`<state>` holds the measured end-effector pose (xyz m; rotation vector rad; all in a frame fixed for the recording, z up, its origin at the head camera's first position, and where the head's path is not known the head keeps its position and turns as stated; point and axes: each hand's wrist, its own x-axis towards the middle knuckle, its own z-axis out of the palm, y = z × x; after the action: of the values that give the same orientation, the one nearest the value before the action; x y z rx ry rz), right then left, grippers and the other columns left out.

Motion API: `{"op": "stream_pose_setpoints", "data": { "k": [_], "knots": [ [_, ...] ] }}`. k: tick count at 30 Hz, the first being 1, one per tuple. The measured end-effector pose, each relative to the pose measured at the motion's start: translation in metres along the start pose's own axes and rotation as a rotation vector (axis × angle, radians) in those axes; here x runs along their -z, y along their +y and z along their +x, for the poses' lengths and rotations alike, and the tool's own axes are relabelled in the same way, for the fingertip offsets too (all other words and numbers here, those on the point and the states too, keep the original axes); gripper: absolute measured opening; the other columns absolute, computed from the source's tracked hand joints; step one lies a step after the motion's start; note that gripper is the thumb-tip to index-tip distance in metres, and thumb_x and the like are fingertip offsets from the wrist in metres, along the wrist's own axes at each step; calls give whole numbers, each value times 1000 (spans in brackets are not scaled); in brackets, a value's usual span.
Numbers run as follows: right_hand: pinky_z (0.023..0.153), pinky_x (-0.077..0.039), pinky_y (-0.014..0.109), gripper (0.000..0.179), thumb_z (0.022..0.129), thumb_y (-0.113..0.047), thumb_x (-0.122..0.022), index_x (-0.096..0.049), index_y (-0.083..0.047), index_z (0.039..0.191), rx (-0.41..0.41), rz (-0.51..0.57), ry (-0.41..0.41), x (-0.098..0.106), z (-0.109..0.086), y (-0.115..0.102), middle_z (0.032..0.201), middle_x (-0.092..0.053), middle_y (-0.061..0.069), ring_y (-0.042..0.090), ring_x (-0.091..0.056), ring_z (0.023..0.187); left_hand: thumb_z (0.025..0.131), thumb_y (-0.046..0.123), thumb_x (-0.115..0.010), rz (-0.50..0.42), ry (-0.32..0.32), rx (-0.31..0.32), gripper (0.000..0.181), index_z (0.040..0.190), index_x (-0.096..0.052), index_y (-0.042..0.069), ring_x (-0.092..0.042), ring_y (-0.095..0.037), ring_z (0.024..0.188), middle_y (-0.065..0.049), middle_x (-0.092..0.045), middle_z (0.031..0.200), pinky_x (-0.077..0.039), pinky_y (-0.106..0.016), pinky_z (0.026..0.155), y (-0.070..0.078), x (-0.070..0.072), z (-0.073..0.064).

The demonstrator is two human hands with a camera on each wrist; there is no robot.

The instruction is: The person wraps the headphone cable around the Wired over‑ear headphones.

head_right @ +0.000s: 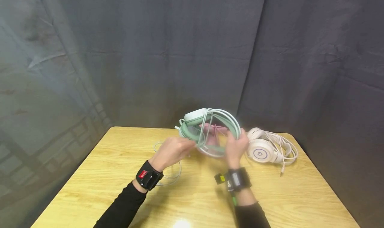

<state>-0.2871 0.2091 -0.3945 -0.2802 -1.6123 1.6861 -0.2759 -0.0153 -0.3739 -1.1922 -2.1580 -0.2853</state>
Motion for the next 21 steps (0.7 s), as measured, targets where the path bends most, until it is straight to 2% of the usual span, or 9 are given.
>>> {"op": "stream_pose_setpoints", "data": {
  "k": [4,6,8,11,13,16,21],
  "knots": [
    [44,-39,17,5,81,-2,-60,-62,2,83,26,-62,16,0,-1,2,54,-51,-16,0,-45,44,84,3,-66,6,-57,-31,21,84,-70,24,-52,0,61,15,-67,74,-43,-15,55,1,5,12],
    [46,-38,18,1,80,-3,-62,-61,-3,80,40,-74,15,1,0,3,53,-50,-17,1,-45,45,83,2,-67,-7,-85,-21,20,83,-70,22,-53,-1,58,13,-66,71,-43,-15,53,-1,8,16],
    [50,-38,20,7,80,-3,-65,-60,-7,77,62,-100,4,0,-1,4,54,-49,-16,3,-44,48,83,4,-71,4,-116,-15,17,84,-71,21,-55,-1,56,11,-66,71,-44,-14,52,-4,13,18],
    [57,-37,23,15,79,-3,-68,-57,-11,73,106,-179,-9,0,-3,3,56,-47,-16,7,-44,55,81,14,-78,57,-161,-35,10,86,-73,21,-59,-3,57,9,-68,73,-48,-18,52,-10,20,24],
    [60,-36,25,14,79,-4,-69,-58,-10,73,125,-220,-22,0,-4,2,57,-47,-17,10,-44,58,81,21,-78,106,-180,-63,6,85,-73,21,-59,-4,58,10,-67,72,-50,-20,52,-15,25,28],
    [63,-35,26,12,78,-5,-70,-59,-6,74,148,-251,-28,0,-3,-1,57,-47,-16,12,-44,60,83,27,-76,135,-169,-68,6,82,-73,21,-52,-4,54,9,-63,68,-46,-21,48,-26,30,32],
    [63,-34,27,13,77,-7,-70,-58,-6,72,153,-273,-19,3,1,-2,56,-46,-15,13,-44,60,85,31,-74,123,-100,-37,10,83,-75,21,-40,-3,51,9,-59,65,-38,-20,45,-49,30,34]
  ]
}}
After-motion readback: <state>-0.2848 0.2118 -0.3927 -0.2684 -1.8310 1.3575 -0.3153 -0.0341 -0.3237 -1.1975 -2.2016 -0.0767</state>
